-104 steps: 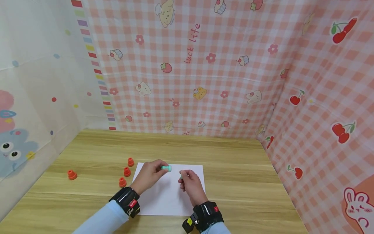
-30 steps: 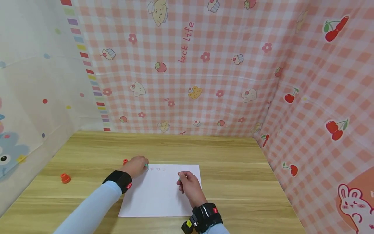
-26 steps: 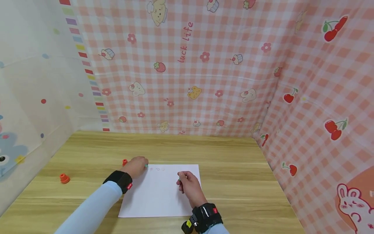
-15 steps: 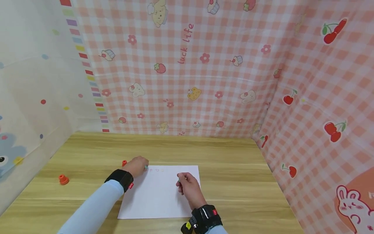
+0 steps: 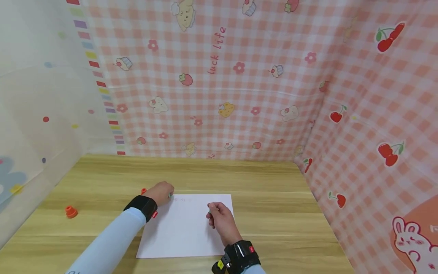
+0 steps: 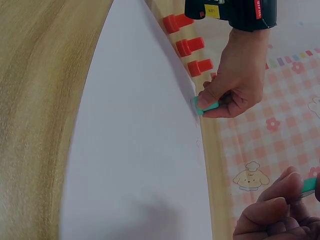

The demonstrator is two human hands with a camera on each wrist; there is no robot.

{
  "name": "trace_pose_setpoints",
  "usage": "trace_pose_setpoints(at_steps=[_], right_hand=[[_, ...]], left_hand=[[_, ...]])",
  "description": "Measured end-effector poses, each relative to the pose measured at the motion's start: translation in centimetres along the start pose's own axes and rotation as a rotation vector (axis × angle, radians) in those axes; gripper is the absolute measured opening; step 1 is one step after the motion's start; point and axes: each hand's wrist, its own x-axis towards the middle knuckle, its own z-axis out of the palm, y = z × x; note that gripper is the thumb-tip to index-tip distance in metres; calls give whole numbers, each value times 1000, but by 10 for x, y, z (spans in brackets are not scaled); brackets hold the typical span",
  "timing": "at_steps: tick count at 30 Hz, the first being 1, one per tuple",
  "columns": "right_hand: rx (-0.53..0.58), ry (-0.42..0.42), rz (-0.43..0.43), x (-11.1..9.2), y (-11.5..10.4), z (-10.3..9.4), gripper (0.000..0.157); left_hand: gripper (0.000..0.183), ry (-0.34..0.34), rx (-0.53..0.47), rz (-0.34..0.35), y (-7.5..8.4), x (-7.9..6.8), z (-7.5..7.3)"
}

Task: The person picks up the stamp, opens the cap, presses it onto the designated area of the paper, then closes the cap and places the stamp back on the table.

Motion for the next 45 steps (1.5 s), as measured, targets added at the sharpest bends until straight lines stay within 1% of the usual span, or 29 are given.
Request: trace_pose_setpoints(at_steps=[4, 6, 7, 11, 14, 22, 29, 32, 35, 37, 41, 45], right_hand=[[-1, -4, 1, 0, -1, 0, 40], [-1, -3, 4, -1, -1, 0, 40], [-1, -1, 5, -1, -1, 1, 40], [4, -1, 3, -2, -2, 1, 40], [5, -5, 1, -1, -2, 1, 41], [5, -5, 3, 0, -4, 1, 42], [-3, -5, -9, 0, -4, 2, 41], [-4, -6, -9, -1, -5, 3, 41], [-6, -4, -5, 0, -4, 3, 41], [-11, -3, -3, 0, -3, 2, 41], [-15, -4, -3, 1, -2, 1, 41], [-14, -9, 0, 1, -2, 1, 41]], left_hand=[[9, 59, 37, 27, 1, -3, 3], [9, 63, 28, 29, 1, -4, 4], [10, 56, 16, 23, 1, -4, 3], [9, -10, -55, -45, 0, -3, -1], [7, -41, -93, -84, 1, -3, -4], [6, -68, -79, -86, -1, 0, -6], [6, -52, -50, -56, -4, -1, 1], [6, -45, -43, -40, -3, -2, 1], [6, -54, -30, -37, -3, -4, 1], [6, -62, -24, -40, -2, -4, 0], [5, -82, -34, -70, -2, -5, -1], [7, -98, -28, -79, -1, -7, -3]])
